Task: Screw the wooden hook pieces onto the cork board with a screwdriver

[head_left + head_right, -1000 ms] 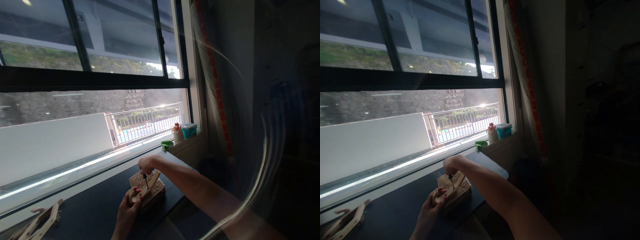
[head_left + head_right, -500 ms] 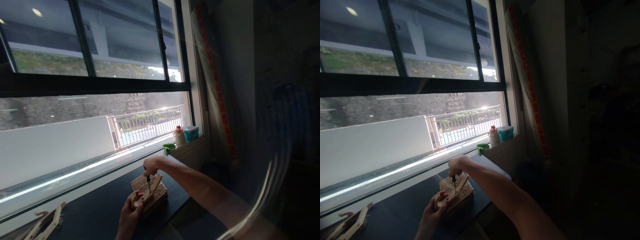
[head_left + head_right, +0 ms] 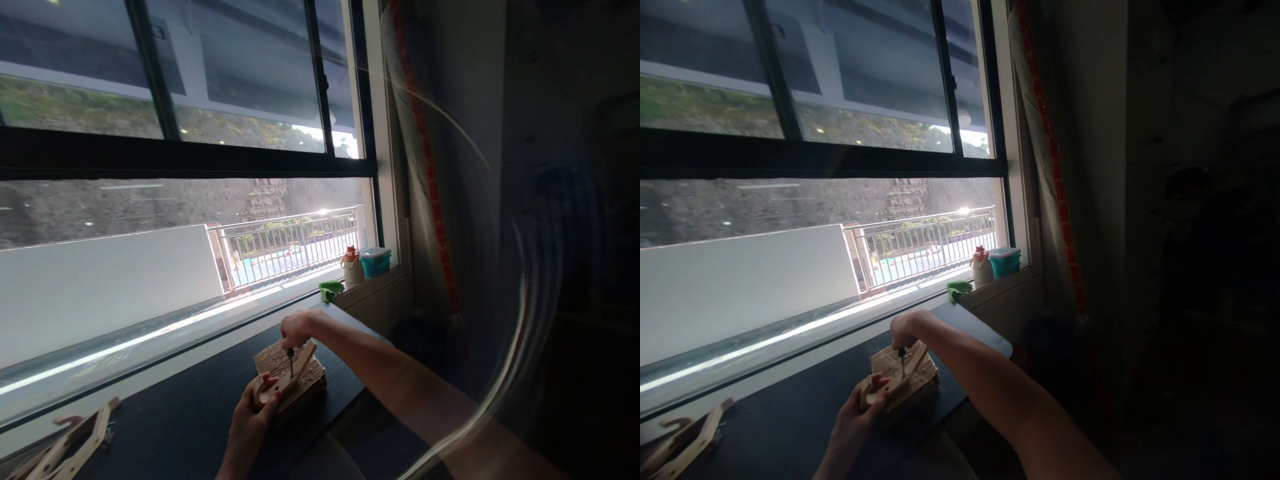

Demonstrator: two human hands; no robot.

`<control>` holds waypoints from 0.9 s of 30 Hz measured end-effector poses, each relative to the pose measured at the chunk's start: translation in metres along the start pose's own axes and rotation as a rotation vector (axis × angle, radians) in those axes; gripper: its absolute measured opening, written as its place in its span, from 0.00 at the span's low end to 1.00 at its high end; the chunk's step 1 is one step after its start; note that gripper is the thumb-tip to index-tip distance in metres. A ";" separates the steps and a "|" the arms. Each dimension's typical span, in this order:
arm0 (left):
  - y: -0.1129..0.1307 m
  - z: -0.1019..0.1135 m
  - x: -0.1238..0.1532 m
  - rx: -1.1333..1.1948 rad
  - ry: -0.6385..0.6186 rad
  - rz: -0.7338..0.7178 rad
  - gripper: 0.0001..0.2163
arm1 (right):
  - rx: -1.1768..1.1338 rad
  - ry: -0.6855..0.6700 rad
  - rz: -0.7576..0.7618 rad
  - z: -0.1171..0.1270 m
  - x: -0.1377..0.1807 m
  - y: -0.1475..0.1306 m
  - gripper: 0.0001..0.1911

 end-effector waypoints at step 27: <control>-0.010 0.002 -0.005 -0.007 -0.003 0.000 0.24 | 0.050 0.077 -0.003 0.002 -0.003 -0.009 0.13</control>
Point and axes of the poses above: each hand's wrist, its own x-axis away from the middle knuckle, its own z-axis out of the back of the hand, y = z × x, the point moved 2 cm from there along -x, towards the middle knuckle, and after that the axes turned 1 degree about x, right-handed, at the moved point
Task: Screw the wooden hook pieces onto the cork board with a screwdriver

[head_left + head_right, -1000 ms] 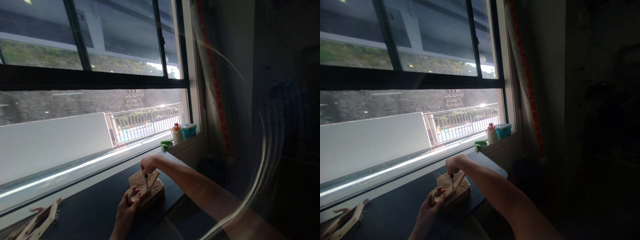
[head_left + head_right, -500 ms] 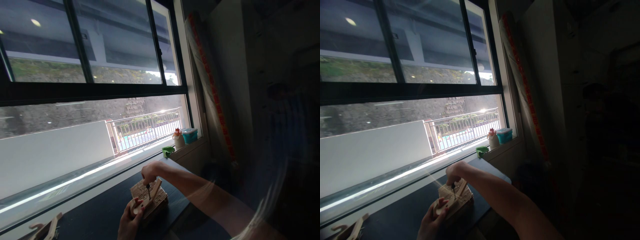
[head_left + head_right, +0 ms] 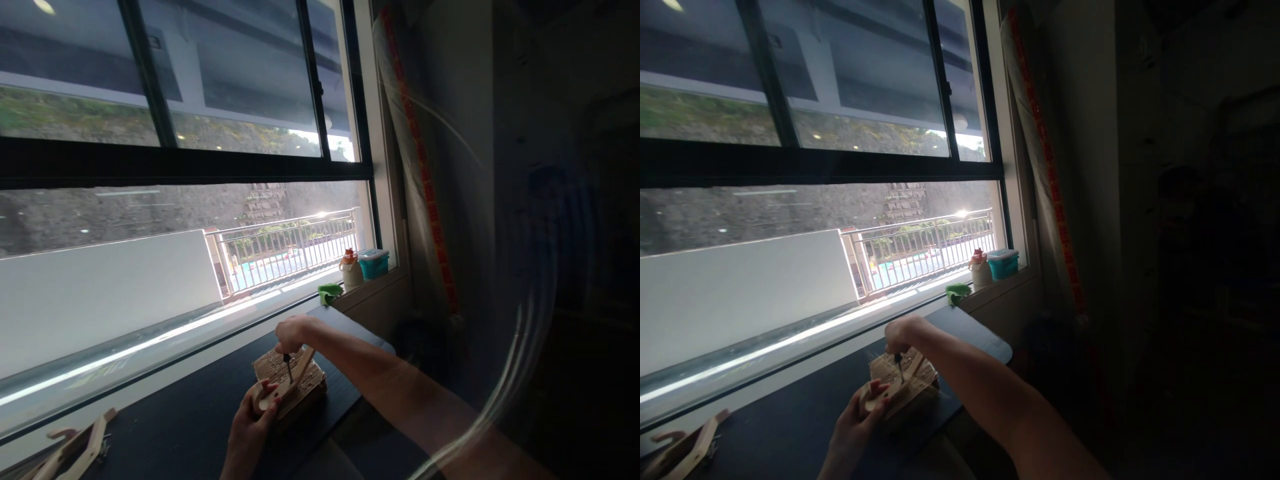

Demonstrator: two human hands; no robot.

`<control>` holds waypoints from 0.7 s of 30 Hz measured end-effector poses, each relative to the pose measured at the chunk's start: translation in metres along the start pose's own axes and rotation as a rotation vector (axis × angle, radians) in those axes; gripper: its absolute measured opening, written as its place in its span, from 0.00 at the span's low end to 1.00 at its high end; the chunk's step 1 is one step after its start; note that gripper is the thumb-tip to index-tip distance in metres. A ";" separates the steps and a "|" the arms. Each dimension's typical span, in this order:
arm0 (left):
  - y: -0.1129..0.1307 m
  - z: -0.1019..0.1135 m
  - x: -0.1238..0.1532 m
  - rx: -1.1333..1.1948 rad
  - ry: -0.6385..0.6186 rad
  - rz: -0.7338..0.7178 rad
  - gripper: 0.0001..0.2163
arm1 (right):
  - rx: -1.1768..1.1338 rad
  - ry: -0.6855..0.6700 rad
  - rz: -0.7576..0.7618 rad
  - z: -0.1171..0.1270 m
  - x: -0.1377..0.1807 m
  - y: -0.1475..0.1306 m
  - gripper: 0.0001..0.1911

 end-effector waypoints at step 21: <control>0.012 -0.002 0.005 -0.008 0.018 -0.017 0.23 | 0.035 0.018 0.052 0.002 0.004 -0.005 0.15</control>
Point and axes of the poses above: each hand's wrist, its own x-axis away from the middle knuckle, its own z-axis out of the back of the hand, y = z × x, the point moved 2 cm from there along -x, towards the middle knuckle, and after that the axes turned 1 degree about x, right-handed, at the moved point
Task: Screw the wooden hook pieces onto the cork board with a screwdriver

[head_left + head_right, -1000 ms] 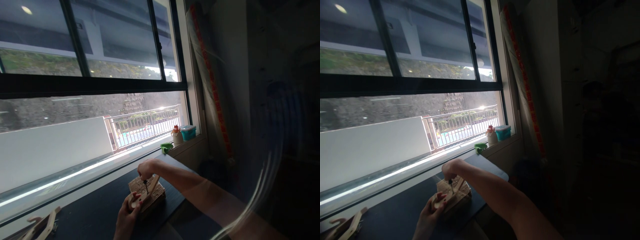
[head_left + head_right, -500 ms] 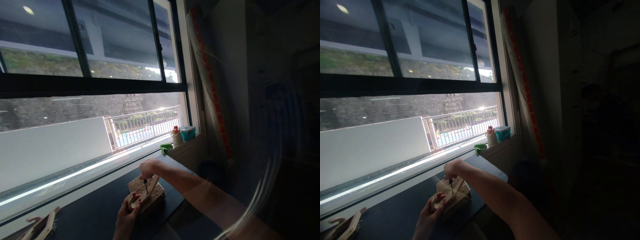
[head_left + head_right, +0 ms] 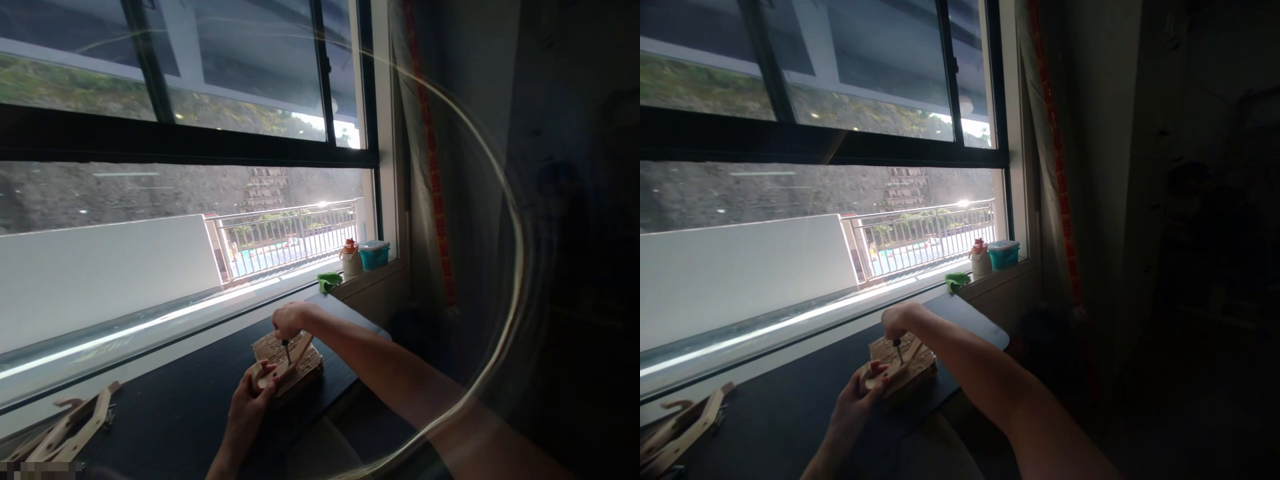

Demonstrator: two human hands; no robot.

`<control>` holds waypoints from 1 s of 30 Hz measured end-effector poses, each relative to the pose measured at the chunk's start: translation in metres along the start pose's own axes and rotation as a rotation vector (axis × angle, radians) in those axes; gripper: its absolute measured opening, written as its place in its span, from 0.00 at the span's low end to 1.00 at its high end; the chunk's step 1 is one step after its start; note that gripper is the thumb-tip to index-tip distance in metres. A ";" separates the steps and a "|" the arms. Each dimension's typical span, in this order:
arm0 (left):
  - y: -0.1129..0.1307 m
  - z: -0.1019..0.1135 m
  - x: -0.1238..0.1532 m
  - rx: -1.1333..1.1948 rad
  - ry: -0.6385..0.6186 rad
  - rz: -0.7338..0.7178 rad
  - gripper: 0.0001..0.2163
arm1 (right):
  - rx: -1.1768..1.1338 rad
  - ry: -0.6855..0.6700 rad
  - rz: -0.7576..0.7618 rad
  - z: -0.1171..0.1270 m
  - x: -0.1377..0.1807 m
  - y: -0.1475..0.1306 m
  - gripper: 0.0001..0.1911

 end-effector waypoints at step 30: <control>0.000 -0.002 0.001 0.168 -0.022 0.057 0.41 | -0.005 -0.015 -0.069 0.002 -0.001 0.002 0.16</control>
Point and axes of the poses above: each hand's wrist, its own x-axis away from the middle knuckle, its own z-axis out of the back of the hand, y = z × x, the point moved 2 cm from there along -x, towards the middle knuckle, and after that the axes turned 1 degree about x, right-handed, at the moved point
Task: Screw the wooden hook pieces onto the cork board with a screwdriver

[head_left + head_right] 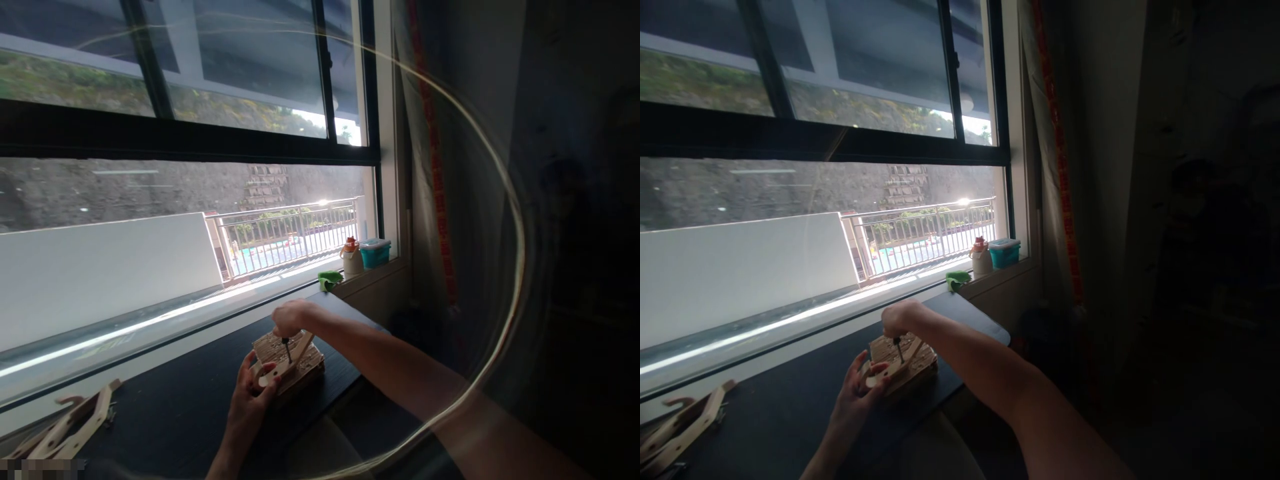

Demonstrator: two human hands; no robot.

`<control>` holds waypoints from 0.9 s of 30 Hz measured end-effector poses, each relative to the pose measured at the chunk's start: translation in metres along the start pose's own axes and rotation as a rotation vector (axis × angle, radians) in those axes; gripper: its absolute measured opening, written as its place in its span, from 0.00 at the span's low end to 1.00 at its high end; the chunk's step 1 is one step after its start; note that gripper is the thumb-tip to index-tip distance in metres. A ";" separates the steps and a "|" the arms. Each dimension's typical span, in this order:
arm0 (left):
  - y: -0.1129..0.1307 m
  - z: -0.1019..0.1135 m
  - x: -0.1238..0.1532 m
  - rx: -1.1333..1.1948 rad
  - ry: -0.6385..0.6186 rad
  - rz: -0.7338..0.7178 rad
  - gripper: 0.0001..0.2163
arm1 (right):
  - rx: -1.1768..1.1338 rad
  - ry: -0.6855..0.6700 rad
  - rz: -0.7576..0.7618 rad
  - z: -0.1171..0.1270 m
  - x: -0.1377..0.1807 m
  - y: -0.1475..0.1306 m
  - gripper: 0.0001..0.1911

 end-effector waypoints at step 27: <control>0.026 -0.019 0.027 -1.174 0.009 -0.993 0.15 | 0.057 -0.023 0.063 0.008 0.000 0.001 0.13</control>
Point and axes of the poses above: each hand's wrist, its own x-axis away from the middle knuckle, its own z-axis out of the back of the hand, y = z × x, the point moved 2 cm from there along -x, towards the middle knuckle, and after that the axes turned 1 degree about x, right-handed, at the moved point
